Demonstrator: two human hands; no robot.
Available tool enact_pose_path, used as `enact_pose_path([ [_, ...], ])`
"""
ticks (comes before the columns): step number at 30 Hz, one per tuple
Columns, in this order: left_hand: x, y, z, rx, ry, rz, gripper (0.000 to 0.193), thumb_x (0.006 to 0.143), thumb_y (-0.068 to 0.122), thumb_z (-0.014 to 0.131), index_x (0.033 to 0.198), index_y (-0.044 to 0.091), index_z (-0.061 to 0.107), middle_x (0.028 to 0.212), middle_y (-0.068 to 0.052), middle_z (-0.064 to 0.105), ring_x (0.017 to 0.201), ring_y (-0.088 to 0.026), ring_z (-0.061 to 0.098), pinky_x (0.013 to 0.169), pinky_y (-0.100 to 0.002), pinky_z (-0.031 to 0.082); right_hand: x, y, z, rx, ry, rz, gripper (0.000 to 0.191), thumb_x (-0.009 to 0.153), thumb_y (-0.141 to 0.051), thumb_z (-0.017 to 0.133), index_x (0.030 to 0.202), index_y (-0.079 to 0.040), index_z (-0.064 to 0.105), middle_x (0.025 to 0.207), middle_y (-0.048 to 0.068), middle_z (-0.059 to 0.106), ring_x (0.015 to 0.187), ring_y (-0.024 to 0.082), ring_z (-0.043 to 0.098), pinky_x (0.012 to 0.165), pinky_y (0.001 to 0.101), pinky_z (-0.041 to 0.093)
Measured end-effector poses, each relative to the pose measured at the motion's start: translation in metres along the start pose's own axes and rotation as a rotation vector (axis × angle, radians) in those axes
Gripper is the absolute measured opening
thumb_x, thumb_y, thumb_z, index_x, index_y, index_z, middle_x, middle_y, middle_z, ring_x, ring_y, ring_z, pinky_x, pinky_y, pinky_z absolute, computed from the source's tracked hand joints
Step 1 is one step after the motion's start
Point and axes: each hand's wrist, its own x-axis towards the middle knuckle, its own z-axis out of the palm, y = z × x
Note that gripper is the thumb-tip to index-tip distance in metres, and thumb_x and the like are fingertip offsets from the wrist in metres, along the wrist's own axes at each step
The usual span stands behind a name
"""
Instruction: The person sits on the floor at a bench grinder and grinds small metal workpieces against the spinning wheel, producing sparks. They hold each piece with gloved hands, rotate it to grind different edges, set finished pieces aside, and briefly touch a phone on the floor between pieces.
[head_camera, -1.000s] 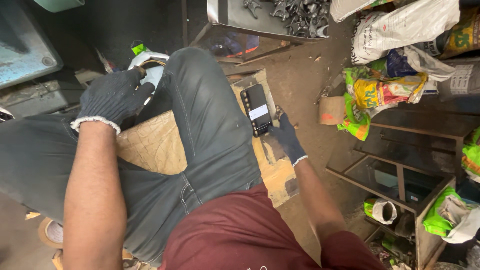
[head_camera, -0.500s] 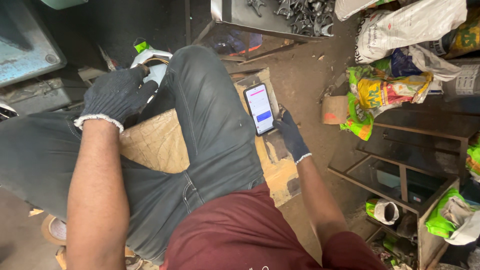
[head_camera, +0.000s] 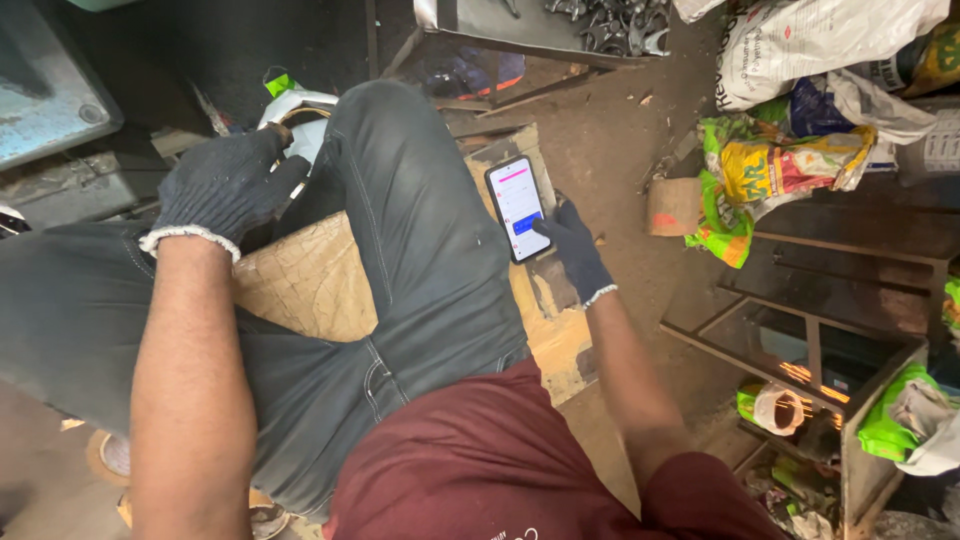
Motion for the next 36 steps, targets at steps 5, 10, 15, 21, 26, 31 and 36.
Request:
enact_pose_path([
  [5,0.0,0.001,0.001,0.031,0.011,0.003,0.054,0.095,0.055,0.055,0.131,0.019,0.07,0.111,-0.025,0.072,0.097,-0.047,0.069,0.083,-0.057,0.052,0.004,-0.003,0.01,-0.025,0.135,0.075,0.058,0.094,-0.021,0.071,0.144,0.0,0.053,0.122,0.007,0.069,0.107,0.013,0.065,0.091,0.029,0.052],
  [10,0.0,0.002,0.001,0.04,-0.005,0.001,0.055,0.096,0.057,0.053,0.132,0.018,0.07,0.111,-0.024,0.072,0.098,-0.046,0.069,0.084,-0.057,0.053,-0.001,-0.011,0.012,-0.049,0.157,0.063,0.057,0.091,-0.024,0.074,0.141,-0.002,0.057,0.121,0.005,0.069,0.106,0.012,0.064,0.092,0.0281,0.051],
  [15,0.0,0.002,0.002,0.051,-0.011,-0.002,0.056,0.095,0.058,0.054,0.132,0.019,0.069,0.113,-0.023,0.072,0.099,-0.046,0.069,0.084,-0.056,0.053,0.0,-0.007,0.006,-0.027,0.104,0.049,0.058,0.092,-0.02,0.073,0.143,-0.001,0.056,0.119,0.007,0.067,0.109,0.013,0.062,0.095,0.0287,0.05],
  [21,0.001,0.005,-0.001,0.048,-0.033,-0.016,0.056,0.095,0.057,0.053,0.133,0.02,0.069,0.112,-0.023,0.072,0.101,-0.045,0.069,0.085,-0.057,0.052,0.004,-0.001,-0.004,-0.014,-0.015,-0.003,0.063,0.089,-0.01,0.071,0.148,0.001,0.049,0.126,0.008,0.064,0.115,0.016,0.061,0.1,0.0297,0.049],
  [26,0.0,0.009,-0.004,0.051,-0.069,-0.047,0.054,0.096,0.058,0.053,0.13,0.02,0.071,0.113,-0.022,0.073,0.102,-0.045,0.069,0.086,-0.056,0.052,0.003,-0.006,-0.003,0.053,-0.026,0.034,0.067,0.089,-0.01,0.069,0.15,0.0,0.042,0.132,0.008,0.063,0.119,0.016,0.062,0.101,0.0298,0.05],
  [31,-0.001,0.009,-0.004,0.053,-0.036,-0.029,0.056,0.096,0.058,0.053,0.133,0.019,0.069,0.112,-0.023,0.073,0.101,-0.045,0.069,0.087,-0.056,0.052,0.001,-0.009,0.001,0.051,-0.018,0.03,0.069,0.092,-0.012,0.071,0.153,0.0,0.042,0.132,0.009,0.062,0.118,0.016,0.062,0.099,0.0296,0.051],
  [36,-0.001,0.008,-0.001,0.059,-0.025,-0.012,0.057,0.096,0.058,0.053,0.133,0.019,0.069,0.112,-0.022,0.073,0.101,-0.045,0.069,0.086,-0.056,0.052,0.001,-0.002,0.0,-0.123,0.075,0.01,0.067,0.092,-0.013,0.073,0.152,-0.004,0.045,0.133,0.006,0.063,0.118,0.013,0.06,0.099,0.0276,0.049],
])
